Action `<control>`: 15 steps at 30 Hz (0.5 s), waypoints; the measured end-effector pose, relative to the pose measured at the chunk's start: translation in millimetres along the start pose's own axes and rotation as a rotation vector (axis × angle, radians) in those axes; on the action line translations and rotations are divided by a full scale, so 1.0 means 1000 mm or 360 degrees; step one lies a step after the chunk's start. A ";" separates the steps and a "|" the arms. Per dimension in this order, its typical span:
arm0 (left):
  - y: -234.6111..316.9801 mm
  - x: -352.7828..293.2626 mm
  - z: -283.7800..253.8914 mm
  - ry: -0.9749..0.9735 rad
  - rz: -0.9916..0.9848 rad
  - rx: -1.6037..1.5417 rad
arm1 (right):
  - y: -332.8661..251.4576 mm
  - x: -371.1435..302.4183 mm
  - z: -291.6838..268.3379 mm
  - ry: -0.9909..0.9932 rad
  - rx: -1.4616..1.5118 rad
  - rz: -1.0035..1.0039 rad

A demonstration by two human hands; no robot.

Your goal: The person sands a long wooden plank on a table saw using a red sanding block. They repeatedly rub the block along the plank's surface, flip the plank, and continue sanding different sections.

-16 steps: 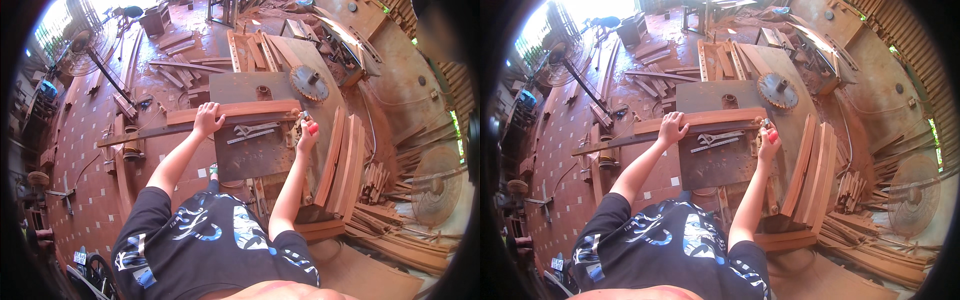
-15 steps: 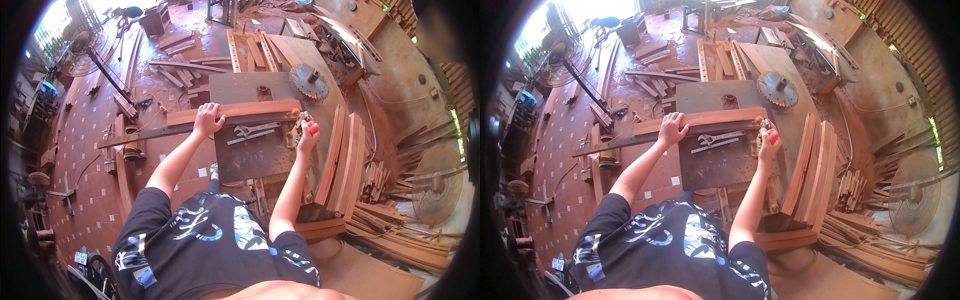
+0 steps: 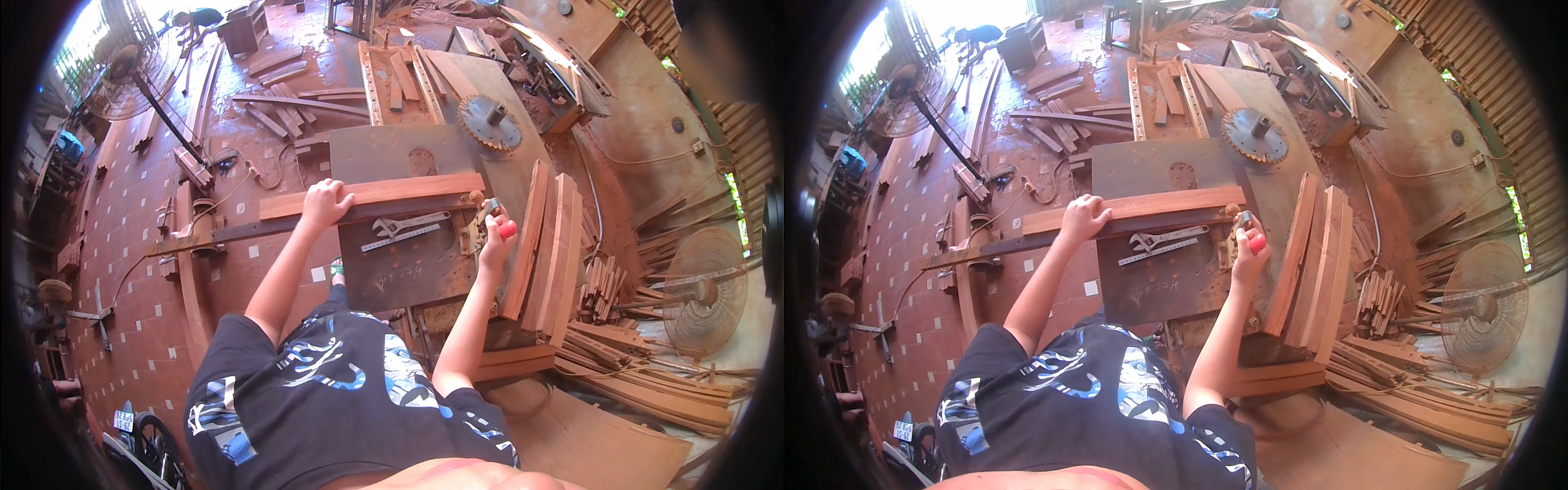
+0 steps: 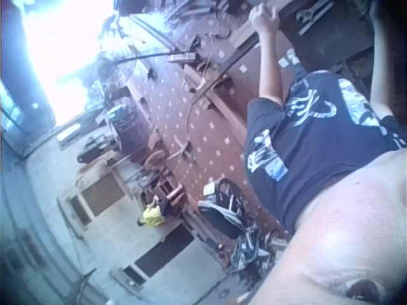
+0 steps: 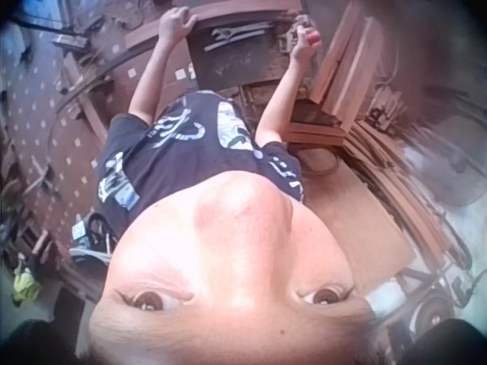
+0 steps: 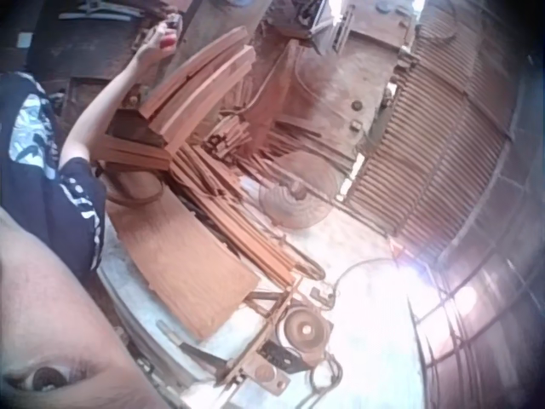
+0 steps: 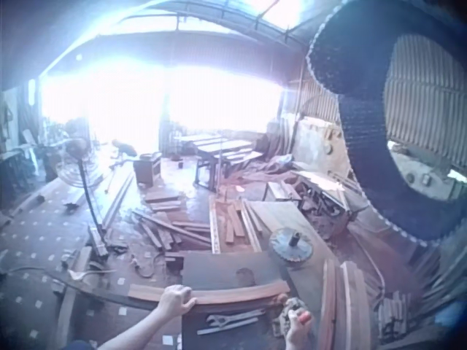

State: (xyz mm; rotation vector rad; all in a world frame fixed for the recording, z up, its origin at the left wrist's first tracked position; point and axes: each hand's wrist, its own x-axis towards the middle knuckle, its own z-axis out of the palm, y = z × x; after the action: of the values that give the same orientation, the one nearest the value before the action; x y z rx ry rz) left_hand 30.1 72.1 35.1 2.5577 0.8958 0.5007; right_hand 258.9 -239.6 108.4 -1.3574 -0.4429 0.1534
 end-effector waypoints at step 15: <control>-0.064 0.024 -0.076 -0.1013 -0.0471 -0.0069 | 0.002 0.002 0.003 -0.0045 0.0094 -0.0209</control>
State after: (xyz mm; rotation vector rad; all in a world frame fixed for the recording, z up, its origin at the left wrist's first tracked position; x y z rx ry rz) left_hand -19.2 151.8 75.7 2.2565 0.9653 -0.3611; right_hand 259.6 -235.6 106.8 -1.2654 -0.5453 0.0769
